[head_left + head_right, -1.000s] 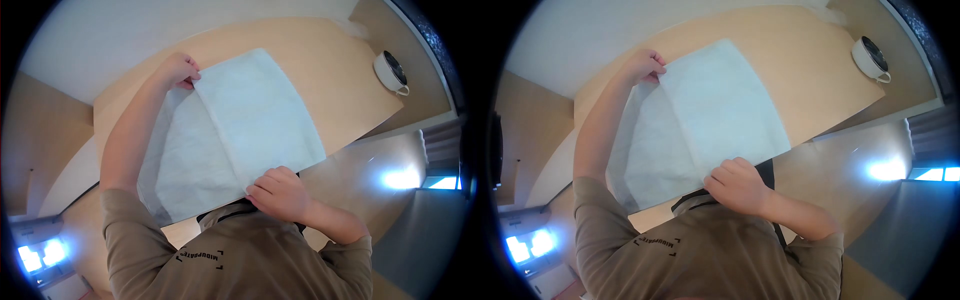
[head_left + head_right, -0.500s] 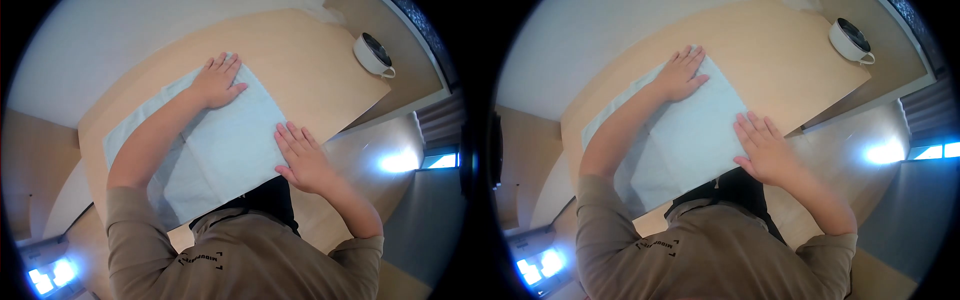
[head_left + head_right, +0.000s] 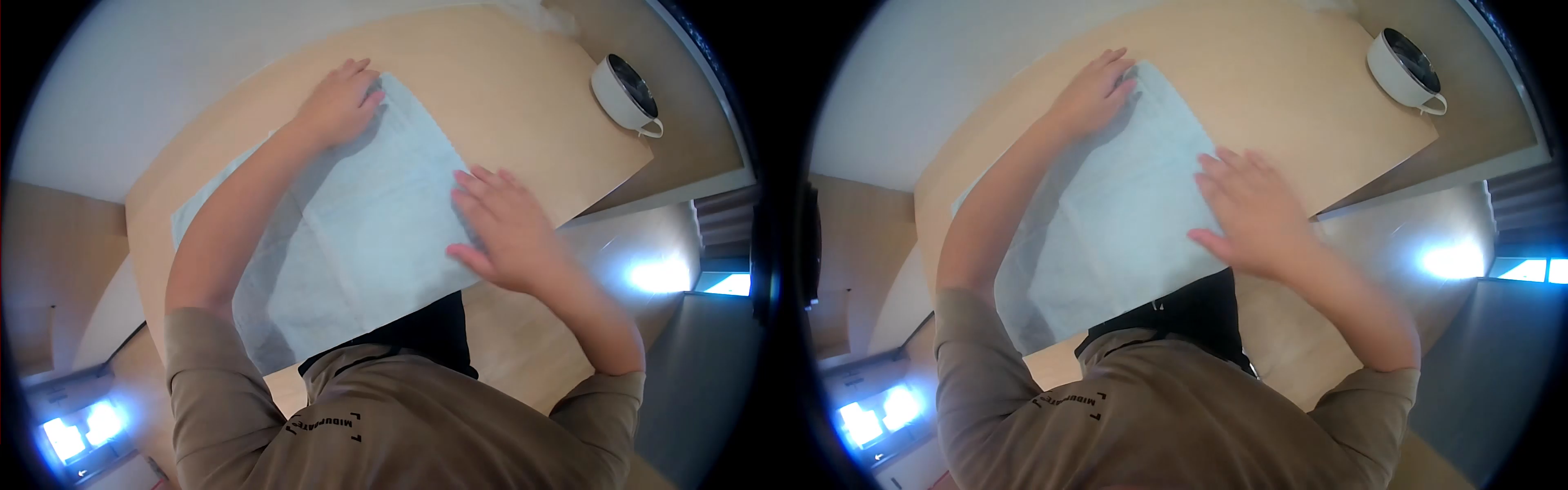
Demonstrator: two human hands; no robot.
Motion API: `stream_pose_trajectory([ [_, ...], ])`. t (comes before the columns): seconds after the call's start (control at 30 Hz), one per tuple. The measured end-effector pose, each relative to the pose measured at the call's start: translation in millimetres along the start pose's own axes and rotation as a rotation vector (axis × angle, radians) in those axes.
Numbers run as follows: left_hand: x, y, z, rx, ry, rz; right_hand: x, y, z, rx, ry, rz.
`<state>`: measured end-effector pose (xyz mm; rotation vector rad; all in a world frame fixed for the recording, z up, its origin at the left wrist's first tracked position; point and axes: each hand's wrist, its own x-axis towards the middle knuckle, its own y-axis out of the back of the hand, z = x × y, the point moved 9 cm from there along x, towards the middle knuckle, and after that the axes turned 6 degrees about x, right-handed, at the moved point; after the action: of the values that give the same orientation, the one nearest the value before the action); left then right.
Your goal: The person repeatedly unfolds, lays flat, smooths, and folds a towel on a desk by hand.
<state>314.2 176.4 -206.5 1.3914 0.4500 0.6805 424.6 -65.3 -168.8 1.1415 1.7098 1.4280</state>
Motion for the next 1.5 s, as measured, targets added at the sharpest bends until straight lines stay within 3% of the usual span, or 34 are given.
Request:
stream_pose_trajectory([
  [0.07,11.4,-8.3,5.0,0.051,-0.013,0.012,13.2,-11.4,-14.9,0.028,0.099,0.136],
  [0.33,27.3,-17.3,17.9,0.202,0.036,0.059,21.6,-29.6,-3.0,0.102,0.146,0.021],
  [0.53,36.5,20.6,-16.3,0.054,0.093,0.381,33.4,-22.3,45.3,0.017,0.192,-0.049],
  [0.67,-37.7,30.1,-23.9,0.118,0.116,-0.133,37.3,-5.6,45.3,0.035,0.123,-0.245],
  [0.73,-74.6,19.9,-24.2,0.172,0.118,-0.351,49.0,-3.3,29.9,-0.018,0.060,-0.230],
  [0.77,-83.5,20.0,-35.0,0.162,0.094,-0.255,58.6,-6.2,11.8,-0.064,0.021,-0.207],
  [0.87,-93.1,3.7,-49.7,0.156,0.046,-0.055,65.6,-38.5,-44.7,0.063,0.266,0.028],
  [0.93,-97.5,5.6,-49.1,0.187,0.048,0.006,60.9,-54.2,-61.7,0.040,0.311,0.000],
  [1.03,-115.0,19.4,-75.7,0.184,0.218,0.154,57.3,-59.7,-63.7,0.024,0.330,-0.021],
  [1.2,-212.9,36.5,-151.7,0.325,0.484,0.086,55.4,-59.1,-55.6,-0.032,0.345,-0.011],
  [1.27,-257.1,38.1,-182.8,0.266,0.664,-0.018,54.8,-58.0,-55.1,-0.040,0.349,-0.004],
  [1.37,-306.1,44.0,-209.3,-0.009,0.729,0.095,59.8,-58.1,-71.9,-0.094,0.273,0.030],
  [1.47,-311.3,42.3,-219.4,-0.156,0.709,0.203,50.1,-59.6,-155.2,0.031,0.284,-0.020],
  [1.5,-312.0,40.7,-215.0,-0.239,0.761,0.174,41.7,-66.4,-190.5,0.198,0.394,0.050],
])
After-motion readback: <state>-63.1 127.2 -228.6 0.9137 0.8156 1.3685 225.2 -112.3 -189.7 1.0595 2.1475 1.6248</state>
